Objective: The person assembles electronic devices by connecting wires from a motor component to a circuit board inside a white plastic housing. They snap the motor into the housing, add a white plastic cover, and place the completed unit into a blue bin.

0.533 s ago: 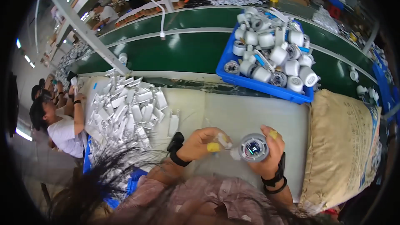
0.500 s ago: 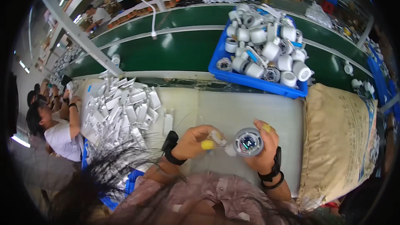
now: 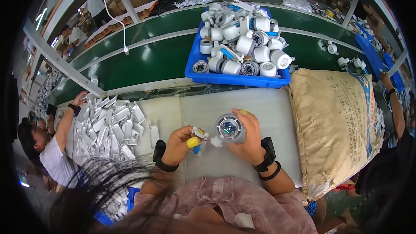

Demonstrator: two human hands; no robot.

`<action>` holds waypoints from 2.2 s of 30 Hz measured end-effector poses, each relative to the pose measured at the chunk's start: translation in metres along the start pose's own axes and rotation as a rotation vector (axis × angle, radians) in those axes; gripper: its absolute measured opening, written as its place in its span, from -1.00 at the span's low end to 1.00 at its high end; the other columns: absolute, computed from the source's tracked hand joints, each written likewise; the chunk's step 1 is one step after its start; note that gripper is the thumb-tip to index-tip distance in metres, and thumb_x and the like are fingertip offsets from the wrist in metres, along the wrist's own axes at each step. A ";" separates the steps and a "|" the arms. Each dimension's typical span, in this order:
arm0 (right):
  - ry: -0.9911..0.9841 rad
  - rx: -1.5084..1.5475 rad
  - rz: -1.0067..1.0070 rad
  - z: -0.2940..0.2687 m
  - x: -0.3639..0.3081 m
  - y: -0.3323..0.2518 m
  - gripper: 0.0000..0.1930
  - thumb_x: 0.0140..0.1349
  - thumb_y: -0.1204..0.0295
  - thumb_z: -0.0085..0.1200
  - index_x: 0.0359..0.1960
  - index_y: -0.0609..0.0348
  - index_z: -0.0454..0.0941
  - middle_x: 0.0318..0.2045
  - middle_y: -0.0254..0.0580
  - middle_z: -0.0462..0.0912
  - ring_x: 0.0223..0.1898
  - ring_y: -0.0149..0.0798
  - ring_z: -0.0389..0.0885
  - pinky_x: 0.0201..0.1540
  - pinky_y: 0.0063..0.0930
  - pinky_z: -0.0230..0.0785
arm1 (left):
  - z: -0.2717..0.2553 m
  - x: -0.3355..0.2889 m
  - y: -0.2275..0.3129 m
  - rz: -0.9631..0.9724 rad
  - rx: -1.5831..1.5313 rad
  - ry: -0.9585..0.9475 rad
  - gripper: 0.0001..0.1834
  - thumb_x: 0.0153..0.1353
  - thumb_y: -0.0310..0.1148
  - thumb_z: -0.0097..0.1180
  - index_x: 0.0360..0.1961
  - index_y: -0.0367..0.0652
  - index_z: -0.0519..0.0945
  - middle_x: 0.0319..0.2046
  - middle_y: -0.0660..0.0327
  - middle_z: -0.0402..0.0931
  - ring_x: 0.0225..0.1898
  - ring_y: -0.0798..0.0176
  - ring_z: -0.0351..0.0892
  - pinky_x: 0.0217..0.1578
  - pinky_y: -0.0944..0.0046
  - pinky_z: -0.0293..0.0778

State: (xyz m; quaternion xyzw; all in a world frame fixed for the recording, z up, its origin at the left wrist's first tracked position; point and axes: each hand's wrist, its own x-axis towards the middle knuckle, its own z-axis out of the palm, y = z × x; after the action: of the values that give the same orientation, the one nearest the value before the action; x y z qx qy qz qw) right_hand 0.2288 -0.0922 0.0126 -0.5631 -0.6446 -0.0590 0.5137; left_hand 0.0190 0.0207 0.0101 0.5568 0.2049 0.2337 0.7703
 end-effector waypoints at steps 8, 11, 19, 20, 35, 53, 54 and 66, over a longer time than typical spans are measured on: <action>0.037 0.024 0.015 0.008 0.002 0.004 -0.10 -0.26 0.55 0.44 0.21 0.24 0.21 0.10 0.04 0.44 0.12 0.00 0.39 0.15 -0.23 0.26 | -0.004 0.004 0.000 0.010 -0.008 0.012 -0.87 0.20 -0.50 0.15 -0.21 -0.21 0.57 -0.24 0.25 0.61 -0.18 0.40 0.55 -0.14 0.38 0.44; 0.039 0.013 0.014 0.007 0.003 0.004 -0.10 -0.27 0.55 0.43 0.21 0.24 0.21 0.10 0.04 0.44 0.12 0.00 0.39 0.15 -0.22 0.26 | -0.004 0.005 0.001 0.014 -0.019 0.009 -0.87 0.20 -0.47 0.16 -0.22 -0.20 0.57 -0.23 0.25 0.61 -0.19 0.40 0.56 -0.19 0.40 0.45; -0.123 0.000 0.130 0.012 0.006 0.007 -0.11 -0.23 0.49 0.42 0.22 0.27 0.21 0.11 0.07 0.41 0.11 0.03 0.39 0.15 -0.22 0.26 | -0.004 0.009 0.001 -0.066 -0.164 0.061 -0.77 0.29 -0.37 0.08 -0.06 -0.20 0.47 -0.19 0.14 0.60 -0.26 0.29 0.63 -0.26 0.29 0.56; -0.195 0.048 0.221 0.014 0.004 0.006 -0.14 -0.18 0.46 0.41 0.22 0.26 0.21 0.11 0.09 0.40 0.12 0.05 0.40 0.15 -0.22 0.28 | -0.007 0.010 0.005 -0.056 -0.159 0.070 -0.77 0.29 -0.37 0.08 -0.06 -0.20 0.47 -0.19 0.14 0.60 -0.26 0.29 0.63 -0.26 0.29 0.56; -0.434 -0.064 0.209 0.020 -0.001 0.011 -0.43 0.07 0.39 0.25 0.14 0.22 0.35 0.12 0.05 0.38 0.16 0.08 0.38 0.18 -0.22 0.30 | -0.230 0.142 0.089 0.207 0.378 0.683 -0.69 0.20 -0.39 0.15 -0.09 -0.30 0.43 -0.23 0.04 0.59 -0.31 0.11 0.65 -0.38 0.19 0.61; -0.369 -0.110 0.214 0.011 -0.003 0.024 -0.47 0.05 0.41 0.24 0.09 0.19 0.38 0.07 0.03 0.41 0.06 0.08 0.46 0.05 -0.21 0.40 | 0.070 0.300 0.061 0.297 1.115 0.348 -0.22 -0.04 -0.28 0.27 0.20 -0.39 0.27 -0.05 -0.09 0.51 -0.14 -0.03 0.59 -0.16 0.12 0.52; -0.370 -0.131 0.185 0.013 0.002 0.018 -0.47 0.09 0.43 0.21 0.12 0.23 0.35 0.08 0.07 0.39 0.05 0.09 0.46 0.07 -0.20 0.39 | 0.040 0.304 0.053 0.356 0.796 0.292 -0.28 -0.02 -0.32 0.24 0.17 -0.40 0.31 -0.10 -0.02 0.53 -0.16 0.07 0.59 -0.19 0.19 0.51; -0.123 0.307 0.452 0.005 0.003 0.024 -0.51 0.21 0.56 0.11 0.18 0.30 0.26 0.03 0.00 0.46 0.01 -0.16 0.54 0.03 -0.35 0.40 | 0.020 0.169 0.091 0.175 0.174 0.056 -0.37 0.23 -0.38 0.05 0.28 -0.36 0.16 0.10 0.08 0.42 0.08 0.23 0.48 -0.06 0.24 0.55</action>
State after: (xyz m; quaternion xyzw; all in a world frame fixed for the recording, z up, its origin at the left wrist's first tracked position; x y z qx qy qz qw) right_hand 0.2449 -0.0782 0.0003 -0.6105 -0.5343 0.1899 0.5529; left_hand 0.1549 0.1296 0.0931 0.6304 0.1965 0.2968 0.6898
